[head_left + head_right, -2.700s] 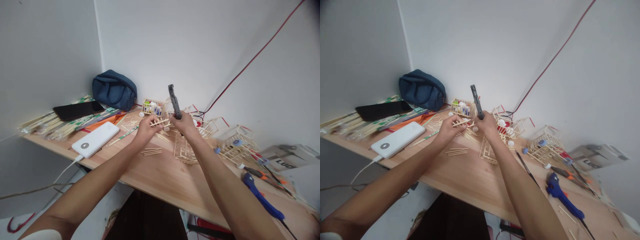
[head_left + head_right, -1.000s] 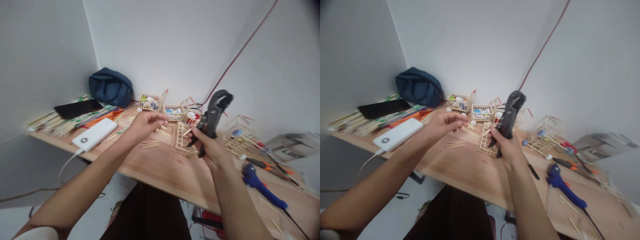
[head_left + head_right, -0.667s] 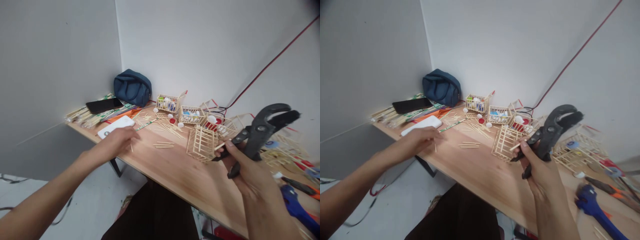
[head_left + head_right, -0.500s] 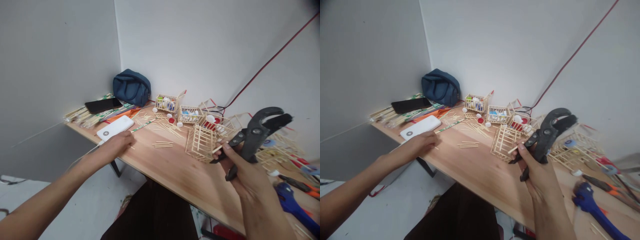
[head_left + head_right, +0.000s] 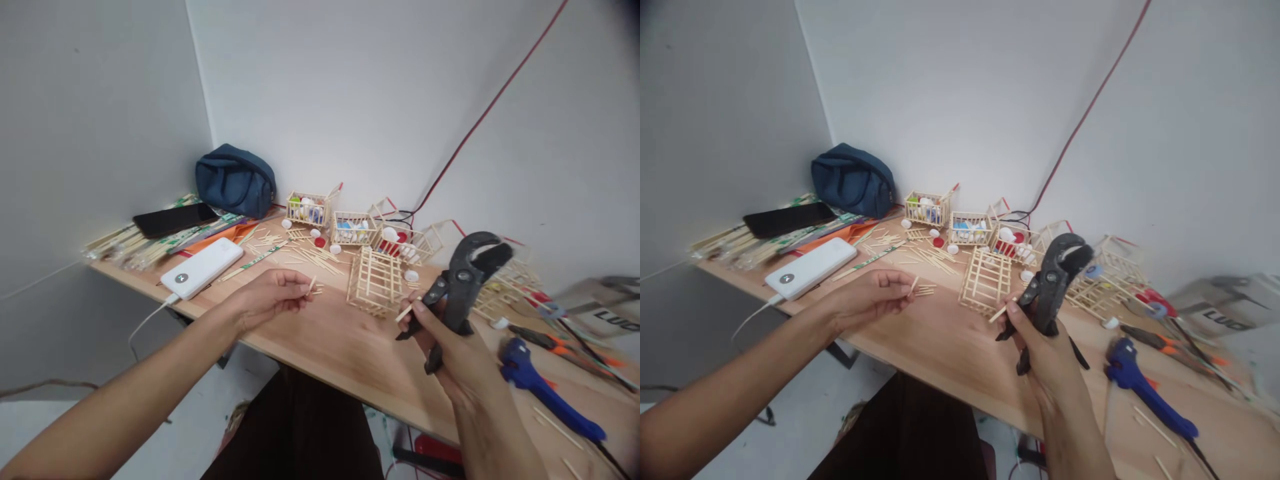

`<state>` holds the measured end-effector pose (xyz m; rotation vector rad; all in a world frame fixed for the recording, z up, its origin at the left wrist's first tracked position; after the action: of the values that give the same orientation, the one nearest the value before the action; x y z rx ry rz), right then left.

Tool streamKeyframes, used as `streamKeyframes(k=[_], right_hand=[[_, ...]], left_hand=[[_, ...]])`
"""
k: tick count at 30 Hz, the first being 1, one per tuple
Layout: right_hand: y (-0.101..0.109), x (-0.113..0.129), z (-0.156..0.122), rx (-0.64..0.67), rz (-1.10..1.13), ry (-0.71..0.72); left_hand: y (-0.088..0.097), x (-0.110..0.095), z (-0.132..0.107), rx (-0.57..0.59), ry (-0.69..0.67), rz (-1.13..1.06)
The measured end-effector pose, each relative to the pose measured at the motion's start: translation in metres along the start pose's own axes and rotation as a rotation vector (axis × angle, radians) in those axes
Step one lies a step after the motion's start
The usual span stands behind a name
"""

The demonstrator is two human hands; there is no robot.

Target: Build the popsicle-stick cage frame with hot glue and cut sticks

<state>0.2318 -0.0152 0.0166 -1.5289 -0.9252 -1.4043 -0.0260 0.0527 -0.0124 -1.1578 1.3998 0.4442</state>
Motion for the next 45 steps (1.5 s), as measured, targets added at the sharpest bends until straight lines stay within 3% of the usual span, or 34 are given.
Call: streamKeyframes(k=[6,13,22,25,30,34,40,45], right_hand=[[0.013,-0.004,-0.005,0.073,-0.355,0.058],[0.051,-0.009,0.005,-0.041,-0.746,0.056],[0.07,-0.014,0.008,-0.127,-0.704,0.039],[0.069,-0.01,0.007,-0.143,-0.603,0.076],[0.04,0.006,-0.006,-0.018,-0.486,0.14],[0.02,0.022,-0.017,0.06,-0.52,0.208],[0.04,0.023,-0.017,-0.001,-0.608,0.144],[0.054,0.027,-0.018,0.049,-0.639,0.119]], left_hand=[[-0.046,0.016,0.013,0.183,0.131,-0.12],[-0.074,0.021,0.027,0.199,0.116,-0.068],[-0.09,0.029,0.043,0.17,0.1,-0.057],[-0.094,0.026,0.047,0.126,0.042,0.05],[-0.117,0.007,0.046,0.11,-0.204,0.28],[-0.144,-0.001,0.039,0.149,-0.309,0.446],[-0.159,-0.002,0.036,0.115,-0.382,0.54],[-0.171,0.005,0.043,0.146,-0.365,0.526]])
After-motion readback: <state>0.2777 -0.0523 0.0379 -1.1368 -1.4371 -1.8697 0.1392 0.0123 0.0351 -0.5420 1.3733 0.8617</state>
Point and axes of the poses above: each hand's wrist, its own z-axis towards the middle knuckle, its own y-axis out of the back of the hand, x = y × z, the point moved 8 cm from there along z, towards the middle knuckle, and after that the axes turned 3 degrees about -z, right-handed, at the moved point
